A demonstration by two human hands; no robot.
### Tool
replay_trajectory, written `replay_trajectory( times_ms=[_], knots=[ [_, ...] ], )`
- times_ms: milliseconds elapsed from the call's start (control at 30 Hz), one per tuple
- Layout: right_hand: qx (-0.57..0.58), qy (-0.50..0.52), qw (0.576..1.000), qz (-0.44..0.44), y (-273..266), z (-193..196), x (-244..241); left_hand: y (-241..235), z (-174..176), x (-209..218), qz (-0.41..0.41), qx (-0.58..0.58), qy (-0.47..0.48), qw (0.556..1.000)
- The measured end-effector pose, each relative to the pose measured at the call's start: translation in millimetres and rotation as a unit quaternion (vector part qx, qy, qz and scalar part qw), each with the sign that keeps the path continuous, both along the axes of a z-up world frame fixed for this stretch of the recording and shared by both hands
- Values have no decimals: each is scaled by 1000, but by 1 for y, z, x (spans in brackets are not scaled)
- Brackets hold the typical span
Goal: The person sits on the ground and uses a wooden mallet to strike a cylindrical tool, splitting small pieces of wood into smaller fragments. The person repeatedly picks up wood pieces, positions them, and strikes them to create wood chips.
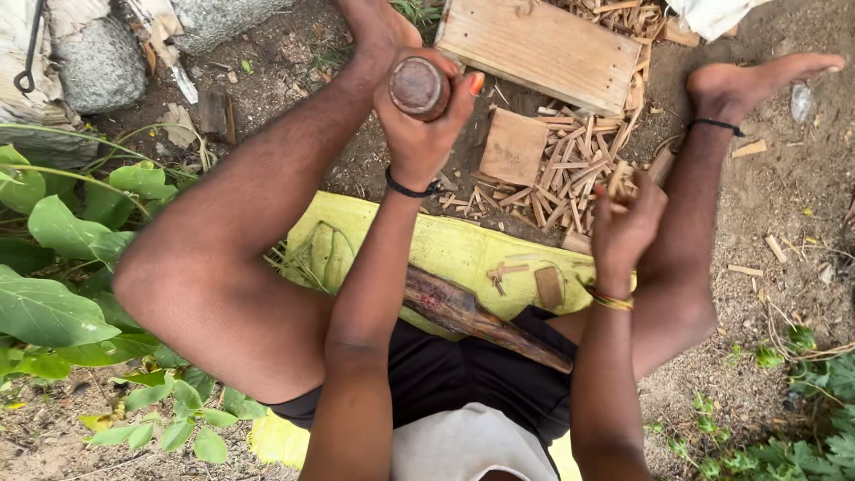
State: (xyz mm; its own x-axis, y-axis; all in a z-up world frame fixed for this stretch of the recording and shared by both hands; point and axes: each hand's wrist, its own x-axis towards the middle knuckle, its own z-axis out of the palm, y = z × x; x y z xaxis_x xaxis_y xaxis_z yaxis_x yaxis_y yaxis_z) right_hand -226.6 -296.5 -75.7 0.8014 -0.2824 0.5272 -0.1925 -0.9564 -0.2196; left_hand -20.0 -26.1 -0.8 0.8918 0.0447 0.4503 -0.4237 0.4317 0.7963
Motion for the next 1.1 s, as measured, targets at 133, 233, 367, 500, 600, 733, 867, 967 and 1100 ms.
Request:
replay_trajectory(
  times_ms=[133,233,367,500,600,733,867,967,1100],
  knots=[
    [327,217,919,40,67,-27,67,3,2,-2,2,32,7,999],
    [225,173,951,121,132,-58,108,9,2,-5,1,-6,7,1000],
    [82,316,942,77,174,-77,134,28,3,2,38,-56,68,995],
    [34,404,912,62,179,-112,145,33,2,7,85,-39,47,994],
    [16,413,909,54,186,-150,154,31,-3,4,94,-22,47,994],
    [64,386,914,107,180,-152,138,21,-8,-1,58,-40,65,995],
    [396,238,868,180,141,-120,96,21,-20,-1,83,-23,87,992],
    [501,229,826,117,96,-94,79,27,-18,2,87,-10,69,994],
    [511,104,847,101,44,-83,64,11,-4,-9,58,-9,19,998]
  ],
)
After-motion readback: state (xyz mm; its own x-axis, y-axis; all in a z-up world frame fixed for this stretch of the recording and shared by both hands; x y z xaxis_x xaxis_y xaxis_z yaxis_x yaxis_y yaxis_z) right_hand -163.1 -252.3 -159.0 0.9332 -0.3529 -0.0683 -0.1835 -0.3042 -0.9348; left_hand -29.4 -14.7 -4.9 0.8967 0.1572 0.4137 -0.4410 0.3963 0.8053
